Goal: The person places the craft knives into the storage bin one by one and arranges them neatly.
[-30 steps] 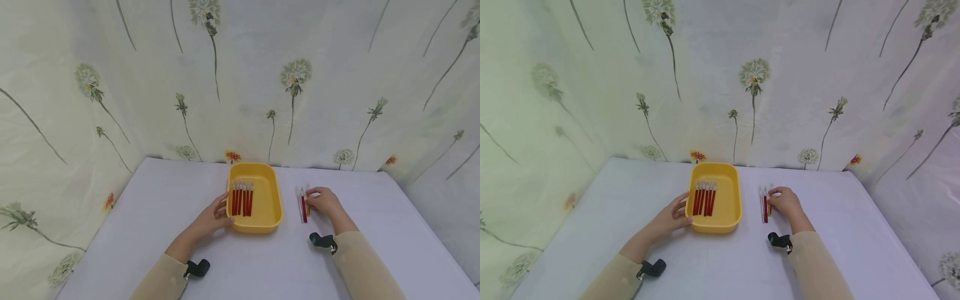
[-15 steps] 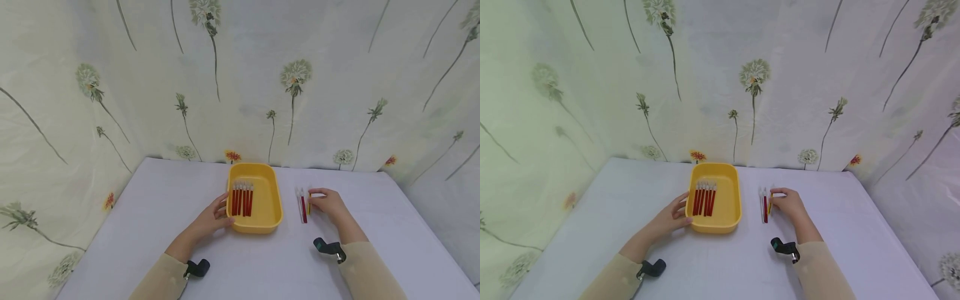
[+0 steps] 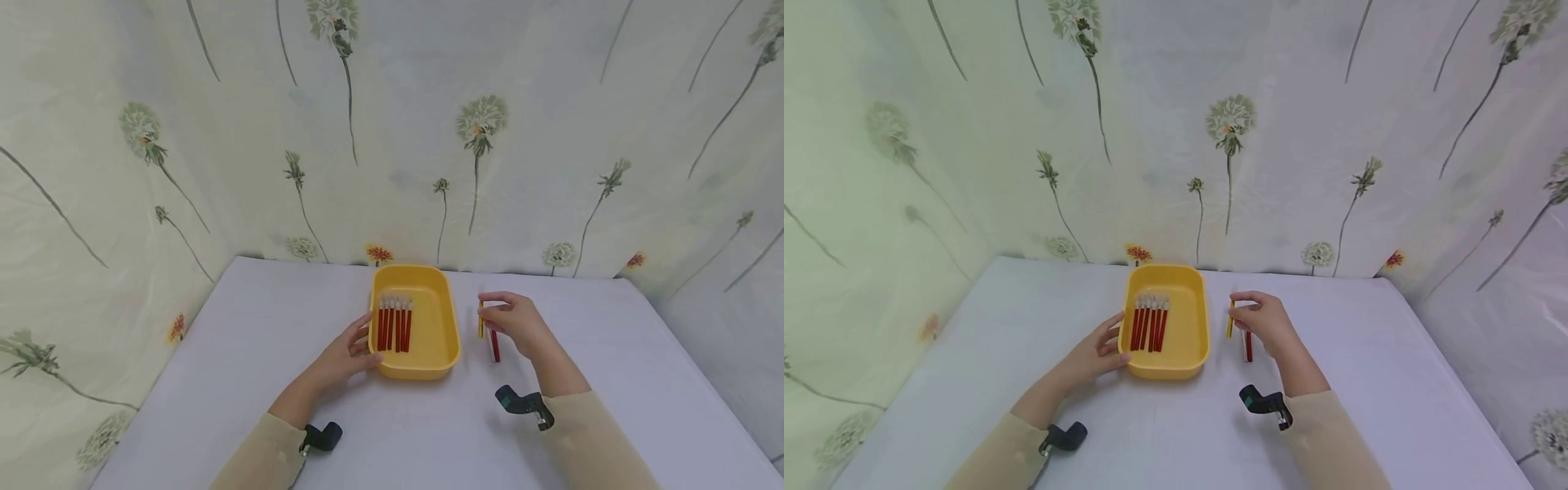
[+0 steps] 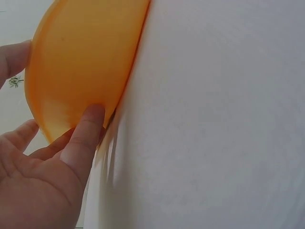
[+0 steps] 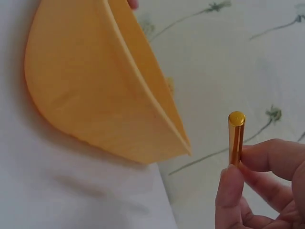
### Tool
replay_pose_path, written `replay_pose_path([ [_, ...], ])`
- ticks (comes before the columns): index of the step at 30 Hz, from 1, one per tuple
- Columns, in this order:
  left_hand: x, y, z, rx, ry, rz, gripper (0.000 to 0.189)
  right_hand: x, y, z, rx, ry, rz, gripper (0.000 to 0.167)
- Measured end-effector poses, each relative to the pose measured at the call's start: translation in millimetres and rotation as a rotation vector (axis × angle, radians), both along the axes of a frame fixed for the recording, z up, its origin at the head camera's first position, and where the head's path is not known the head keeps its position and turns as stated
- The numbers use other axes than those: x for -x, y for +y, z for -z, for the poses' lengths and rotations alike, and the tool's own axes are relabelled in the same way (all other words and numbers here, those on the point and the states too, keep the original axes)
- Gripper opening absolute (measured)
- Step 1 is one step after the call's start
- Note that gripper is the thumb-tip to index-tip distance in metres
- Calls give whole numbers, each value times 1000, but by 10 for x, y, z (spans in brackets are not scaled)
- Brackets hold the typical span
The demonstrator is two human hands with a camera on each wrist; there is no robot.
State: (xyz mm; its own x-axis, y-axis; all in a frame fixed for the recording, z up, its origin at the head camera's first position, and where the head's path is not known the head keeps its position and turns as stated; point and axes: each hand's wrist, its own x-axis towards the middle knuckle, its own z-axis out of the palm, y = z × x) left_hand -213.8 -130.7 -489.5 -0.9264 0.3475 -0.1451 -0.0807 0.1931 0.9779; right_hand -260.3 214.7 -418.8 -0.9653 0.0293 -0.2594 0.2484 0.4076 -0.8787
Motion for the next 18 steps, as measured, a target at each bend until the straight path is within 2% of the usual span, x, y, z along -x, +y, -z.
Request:
replay_pose_path([
  [10, -2, -11, -32, -1, 1, 2, 93, 53, -515, -56, 70, -3, -43, 42],
  [18, -10, -10, -39, 8, -1, 8, 92, 57, -833, -12, 124, -9, -80, 38],
])
